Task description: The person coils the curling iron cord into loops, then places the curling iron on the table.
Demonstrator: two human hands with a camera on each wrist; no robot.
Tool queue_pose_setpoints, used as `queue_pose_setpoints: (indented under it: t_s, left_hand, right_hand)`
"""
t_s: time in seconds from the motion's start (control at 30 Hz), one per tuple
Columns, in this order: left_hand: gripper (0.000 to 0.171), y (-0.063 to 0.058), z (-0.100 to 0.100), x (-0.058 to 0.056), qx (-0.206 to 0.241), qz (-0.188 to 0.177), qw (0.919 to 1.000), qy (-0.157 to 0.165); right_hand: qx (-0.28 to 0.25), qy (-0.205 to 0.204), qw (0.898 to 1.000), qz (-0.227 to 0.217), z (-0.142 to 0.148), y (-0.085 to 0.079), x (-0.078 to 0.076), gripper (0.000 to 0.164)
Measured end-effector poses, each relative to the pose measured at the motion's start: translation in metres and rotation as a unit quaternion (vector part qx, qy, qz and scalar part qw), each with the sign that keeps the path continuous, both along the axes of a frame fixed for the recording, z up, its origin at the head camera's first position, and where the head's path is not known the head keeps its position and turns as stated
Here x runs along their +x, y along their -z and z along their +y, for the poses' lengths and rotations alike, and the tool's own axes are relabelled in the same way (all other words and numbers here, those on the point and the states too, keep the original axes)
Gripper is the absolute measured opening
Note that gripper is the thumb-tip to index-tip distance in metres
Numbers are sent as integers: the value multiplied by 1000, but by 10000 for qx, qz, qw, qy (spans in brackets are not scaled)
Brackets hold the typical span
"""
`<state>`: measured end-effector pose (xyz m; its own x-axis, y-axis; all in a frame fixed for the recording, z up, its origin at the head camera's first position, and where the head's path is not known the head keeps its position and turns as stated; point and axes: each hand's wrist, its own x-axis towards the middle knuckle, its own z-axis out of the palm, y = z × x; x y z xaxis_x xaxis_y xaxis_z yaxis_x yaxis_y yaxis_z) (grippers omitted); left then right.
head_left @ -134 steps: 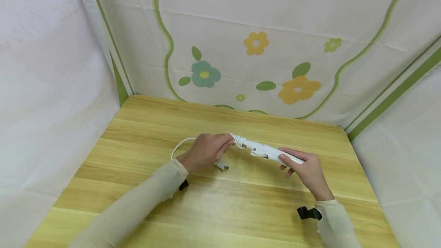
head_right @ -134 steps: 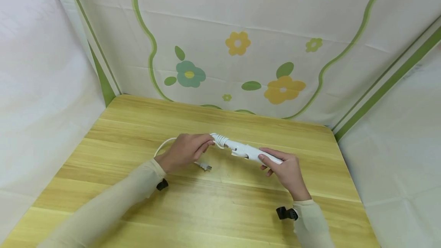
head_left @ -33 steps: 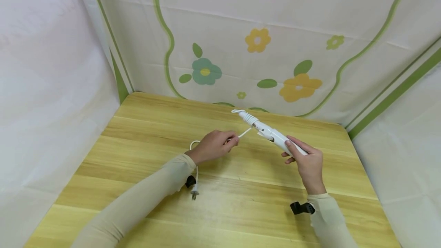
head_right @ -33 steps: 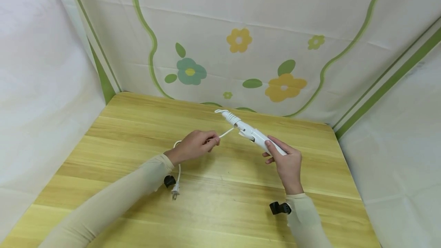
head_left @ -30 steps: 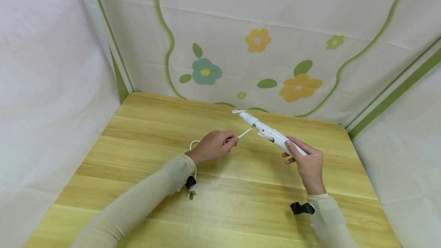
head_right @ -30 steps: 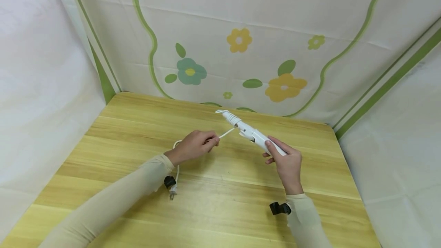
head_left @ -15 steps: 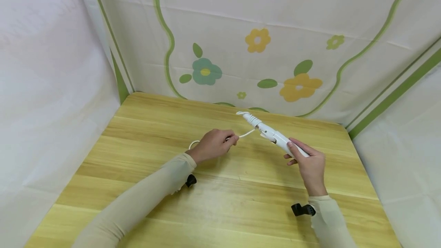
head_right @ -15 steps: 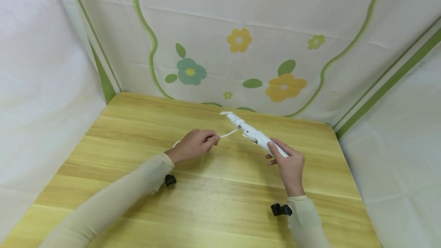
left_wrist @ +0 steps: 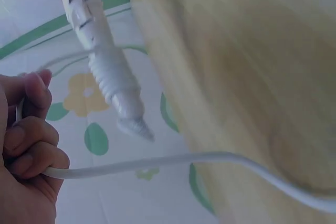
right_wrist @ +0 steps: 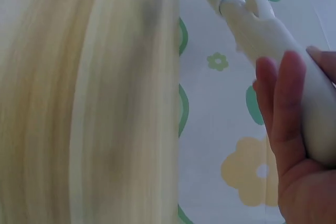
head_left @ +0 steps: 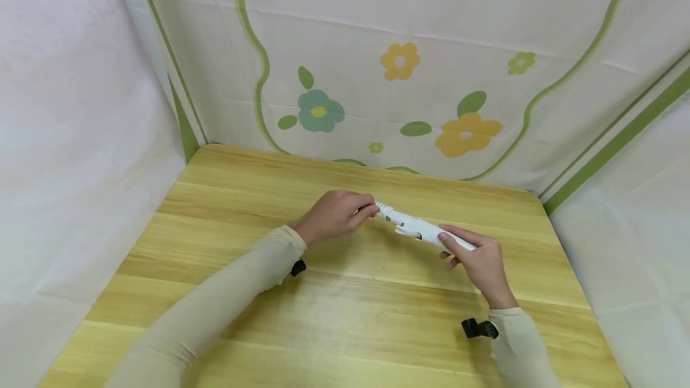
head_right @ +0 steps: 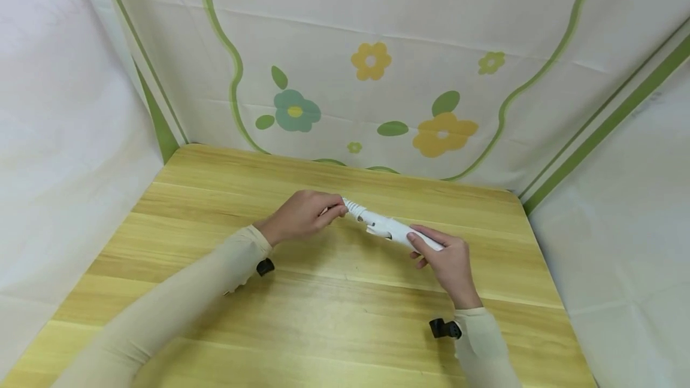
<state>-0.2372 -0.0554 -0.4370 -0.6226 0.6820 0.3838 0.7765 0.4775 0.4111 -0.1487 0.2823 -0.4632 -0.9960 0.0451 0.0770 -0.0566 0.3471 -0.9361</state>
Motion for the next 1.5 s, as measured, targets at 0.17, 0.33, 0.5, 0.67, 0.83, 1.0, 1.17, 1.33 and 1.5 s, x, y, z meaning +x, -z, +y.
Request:
queue_pose_setpoints:
  t_s: [0.17,0.33,0.5,0.67,0.83,1.0,1.17,1.33,1.5]
  left_hand:
    - [24,-8,-4,-4,-460,478,9977,155]
    - [24,-9,-5,-3,-508,699,9954,406]
    - [28,-5,-5,-1,-542,737,9936,663]
    - [27,0,-4,-1,-388,316,9957,780]
    - [27,4,-3,-1,-161,-229,9958,869]
    - [29,5,-2,0,103,-886,9924,847]
    - [31,12,3,2,203,-1490,9826,1092]
    - [24,17,5,6,478,-1475,9799,1254]
    - [10,18,6,11,521,-1604,9772,1291]
  right_hand:
    - [166,-620,9978,-138,8,0,1,36]
    - [248,-1215,9916,-352,14,3,2,35]
    - [283,-1706,9840,-432,16,4,5,33]
    - [125,-2059,9782,-253,19,2,9,30]
    - [-477,-2131,9758,-107,25,0,14,27]
    - [-1403,-2188,9656,65,31,-3,16,31]
    - [-1758,-2437,9533,309,32,-4,16,36]
    - [-1790,-2308,9559,318,31,-6,17,36]
    - [-2054,-2042,9566,326,26,-12,18,34]
